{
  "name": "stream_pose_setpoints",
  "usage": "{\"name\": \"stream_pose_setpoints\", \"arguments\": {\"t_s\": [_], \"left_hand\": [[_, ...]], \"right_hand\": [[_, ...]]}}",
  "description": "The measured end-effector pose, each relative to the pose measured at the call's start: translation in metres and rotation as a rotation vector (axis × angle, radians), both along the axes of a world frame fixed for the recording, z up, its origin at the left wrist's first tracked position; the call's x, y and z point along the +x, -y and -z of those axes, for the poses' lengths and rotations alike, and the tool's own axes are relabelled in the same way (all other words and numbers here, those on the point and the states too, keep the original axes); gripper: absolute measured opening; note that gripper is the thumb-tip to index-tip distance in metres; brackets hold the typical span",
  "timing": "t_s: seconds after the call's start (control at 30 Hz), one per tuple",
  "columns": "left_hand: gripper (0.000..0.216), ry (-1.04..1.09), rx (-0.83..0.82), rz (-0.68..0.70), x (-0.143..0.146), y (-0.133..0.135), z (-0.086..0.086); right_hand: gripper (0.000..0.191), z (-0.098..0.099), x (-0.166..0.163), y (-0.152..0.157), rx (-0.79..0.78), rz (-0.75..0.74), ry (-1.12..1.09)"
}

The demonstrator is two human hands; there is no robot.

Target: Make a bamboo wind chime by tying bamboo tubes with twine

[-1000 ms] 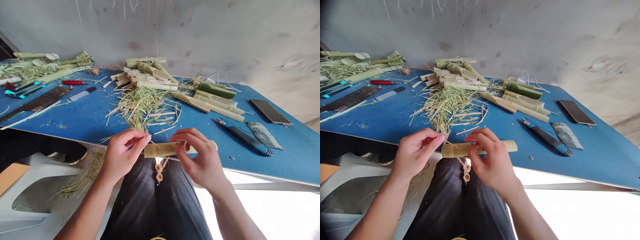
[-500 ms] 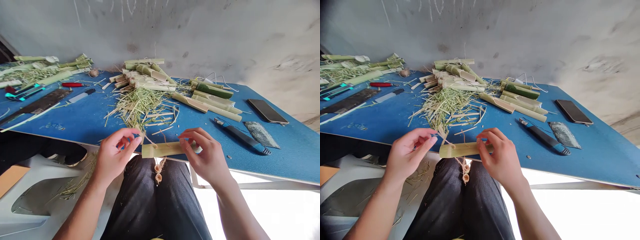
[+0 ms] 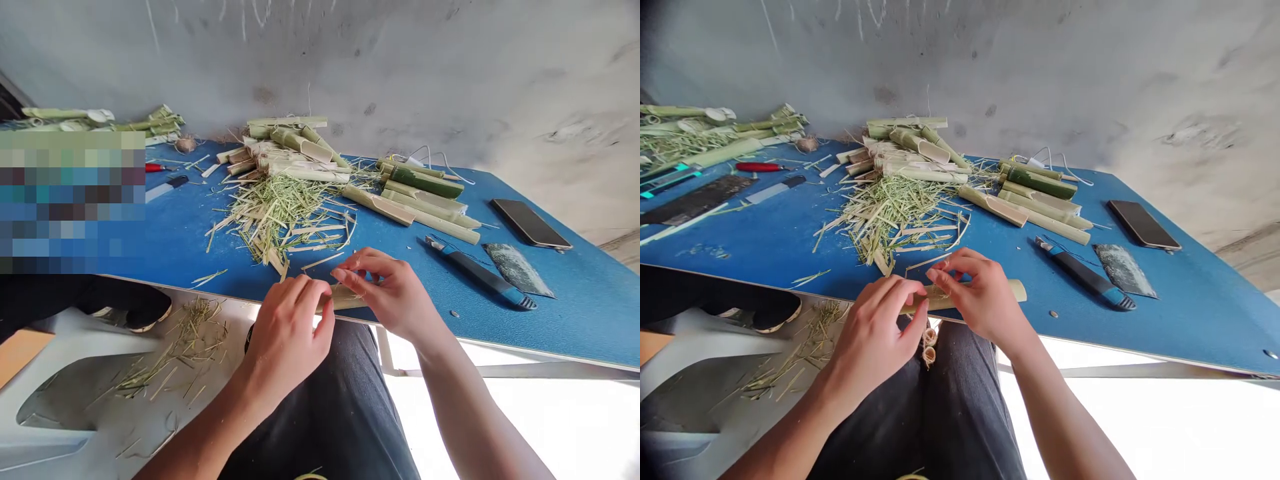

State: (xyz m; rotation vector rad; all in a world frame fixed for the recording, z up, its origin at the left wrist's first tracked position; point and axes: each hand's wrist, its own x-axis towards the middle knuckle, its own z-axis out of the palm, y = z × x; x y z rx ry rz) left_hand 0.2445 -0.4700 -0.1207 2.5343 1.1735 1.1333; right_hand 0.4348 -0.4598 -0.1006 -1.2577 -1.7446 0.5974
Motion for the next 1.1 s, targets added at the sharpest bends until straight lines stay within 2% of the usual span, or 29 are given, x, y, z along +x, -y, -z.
{"name": "stream_pose_setpoints", "arguments": {"t_s": [0.1,0.23,0.5,0.7,0.93,1.1], "left_hand": [[0.008,0.011,-0.069,0.019,-0.001,-0.006,-0.004],[0.010,-0.007,-0.127,0.025,0.000,-0.010,-0.010],[0.010,-0.007,-0.175,0.098,0.000,-0.017,-0.006],[0.013,0.052,-0.195,0.117,0.003,-0.022,-0.007],[0.011,0.183,-0.091,0.112,0.012,-0.025,0.002],[0.024,0.334,-0.196,0.184,0.005,-0.025,0.001]], "right_hand": [[0.022,-0.002,0.006,0.003,0.012,0.006,-0.008],[0.018,-0.002,0.002,0.005,0.138,0.016,-0.042],[0.024,0.006,-0.011,0.004,0.290,0.059,-0.103],[0.018,-0.004,-0.016,0.007,0.362,0.096,-0.164],[0.017,-0.009,-0.007,0.011,0.282,0.083,-0.207],[0.035,0.000,0.002,0.024,0.200,0.096,0.016]]}}
